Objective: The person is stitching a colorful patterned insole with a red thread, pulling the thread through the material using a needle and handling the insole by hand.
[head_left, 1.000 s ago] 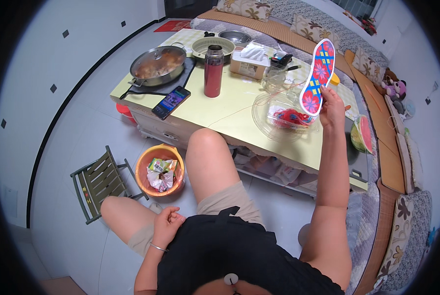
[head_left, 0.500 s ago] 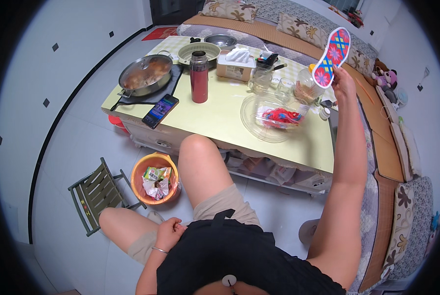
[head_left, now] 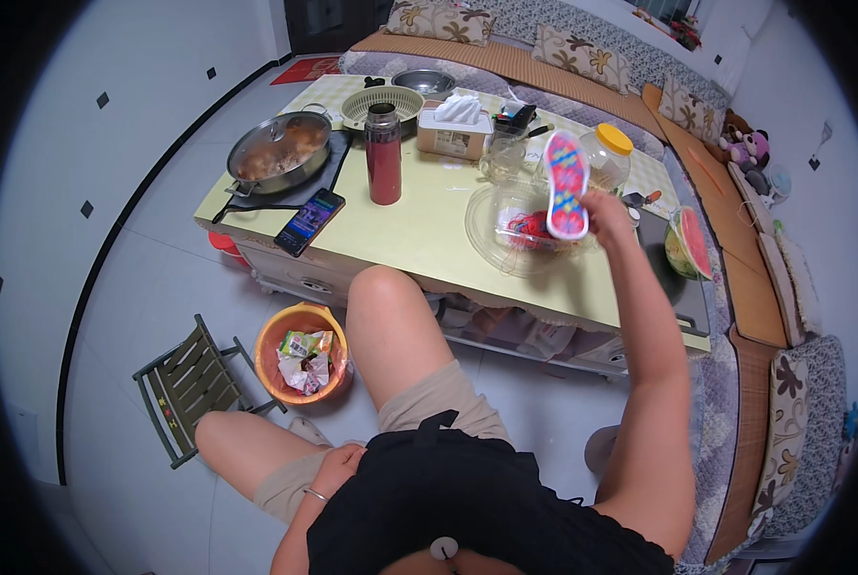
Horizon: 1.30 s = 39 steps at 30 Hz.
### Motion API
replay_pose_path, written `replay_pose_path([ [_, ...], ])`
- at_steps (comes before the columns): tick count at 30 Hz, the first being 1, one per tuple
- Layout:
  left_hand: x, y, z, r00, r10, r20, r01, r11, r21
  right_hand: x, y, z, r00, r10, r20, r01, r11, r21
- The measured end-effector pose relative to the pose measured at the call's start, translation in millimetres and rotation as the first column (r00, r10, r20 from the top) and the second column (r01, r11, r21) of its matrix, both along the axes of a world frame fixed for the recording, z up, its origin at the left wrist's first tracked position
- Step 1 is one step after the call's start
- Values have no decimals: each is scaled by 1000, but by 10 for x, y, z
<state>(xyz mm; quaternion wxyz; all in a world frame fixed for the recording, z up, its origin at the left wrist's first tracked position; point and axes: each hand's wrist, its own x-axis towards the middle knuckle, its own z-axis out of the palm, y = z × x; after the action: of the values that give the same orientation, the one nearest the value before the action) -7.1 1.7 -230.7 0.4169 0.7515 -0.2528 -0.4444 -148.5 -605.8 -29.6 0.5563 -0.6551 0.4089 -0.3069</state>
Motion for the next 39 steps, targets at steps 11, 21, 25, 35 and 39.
replay_pose_path([
  [11,-2,-64,124,975,51,-217,-84,986,-143,-25,139,-301,966,9,-257,-44,990,-131],
  [21,10,20,178,992,15,-122,-33,988,-150,11,-451,93,489,-196,-850,-554,682,-477],
  [25,24,99,197,962,2,-272,-33,993,-110,121,-282,-10,563,-538,-627,-406,481,-777],
  [35,-48,41,280,957,-10,-289,-73,959,-274,338,601,-97,991,-46,-124,-59,685,-726],
  [39,-28,186,380,925,17,-379,-89,981,-173,489,1600,-371,832,253,-494,-553,444,-705],
])
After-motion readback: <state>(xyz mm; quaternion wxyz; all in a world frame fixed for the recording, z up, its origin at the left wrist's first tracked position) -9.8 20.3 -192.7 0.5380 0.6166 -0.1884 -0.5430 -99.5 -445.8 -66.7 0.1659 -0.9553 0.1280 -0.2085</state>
